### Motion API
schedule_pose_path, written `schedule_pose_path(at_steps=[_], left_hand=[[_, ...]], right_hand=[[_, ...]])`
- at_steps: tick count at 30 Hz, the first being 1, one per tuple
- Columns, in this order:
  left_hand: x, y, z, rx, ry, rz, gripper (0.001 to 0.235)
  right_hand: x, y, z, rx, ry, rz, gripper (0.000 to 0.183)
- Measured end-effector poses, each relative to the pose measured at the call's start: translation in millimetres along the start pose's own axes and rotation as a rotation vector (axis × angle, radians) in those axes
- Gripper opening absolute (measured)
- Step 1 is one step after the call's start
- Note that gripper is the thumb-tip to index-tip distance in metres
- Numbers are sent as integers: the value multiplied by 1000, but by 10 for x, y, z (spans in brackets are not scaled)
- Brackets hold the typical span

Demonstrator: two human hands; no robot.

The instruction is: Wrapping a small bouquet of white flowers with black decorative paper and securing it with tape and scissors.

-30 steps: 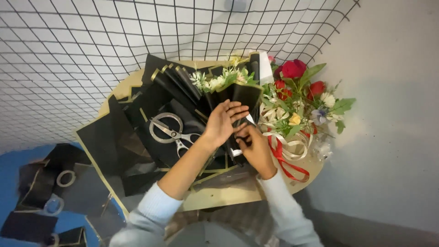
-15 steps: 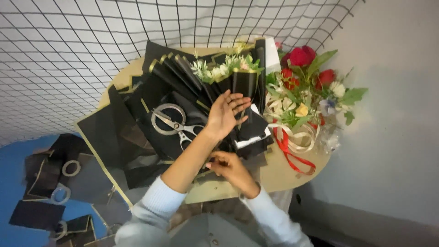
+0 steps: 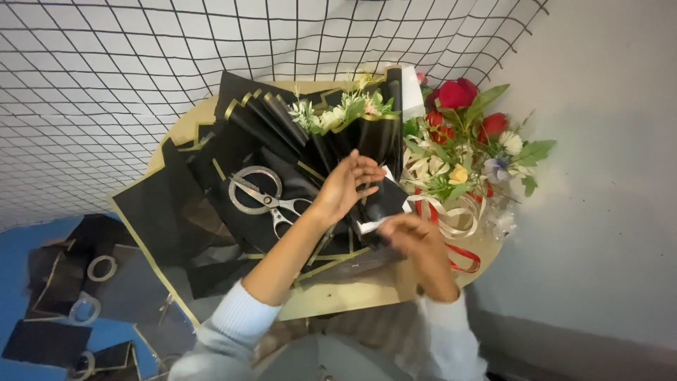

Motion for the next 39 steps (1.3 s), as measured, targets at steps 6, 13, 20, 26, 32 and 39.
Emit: schedule_pose_path(at_steps=[6,13,20,26,32,39], left_hand=[[83,103,201,45,12,-957,30],[43,661,914,122,104,-1810,44],[120,709,1092,83,19,-2041,52],[238,592,1096,137,-12,-2091,60],[207,569,1141,159,-55,-2021,67],[2,637,1186,80,147,-2006,47]], right_hand=[[89,-24,-314,-38,-63,-145,37],[-47,-62,-404,47,-44,-152,29],[-95,51,-409,168,175,-114,44],[-300,124,-555,291,312,-174,50],[-497,132,-630,305,368,-203,51],[-674,46,-668,316,403,-232,50]])
Point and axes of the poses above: each hand's wrist, its own z-axis away from the middle knuckle, its own y-axis out of the palm, x = y × z, the point moved 8 cm from there along -z, towards the middle knuckle, and after that the axes turned 13 degrees about x, right-handed, at the moved point
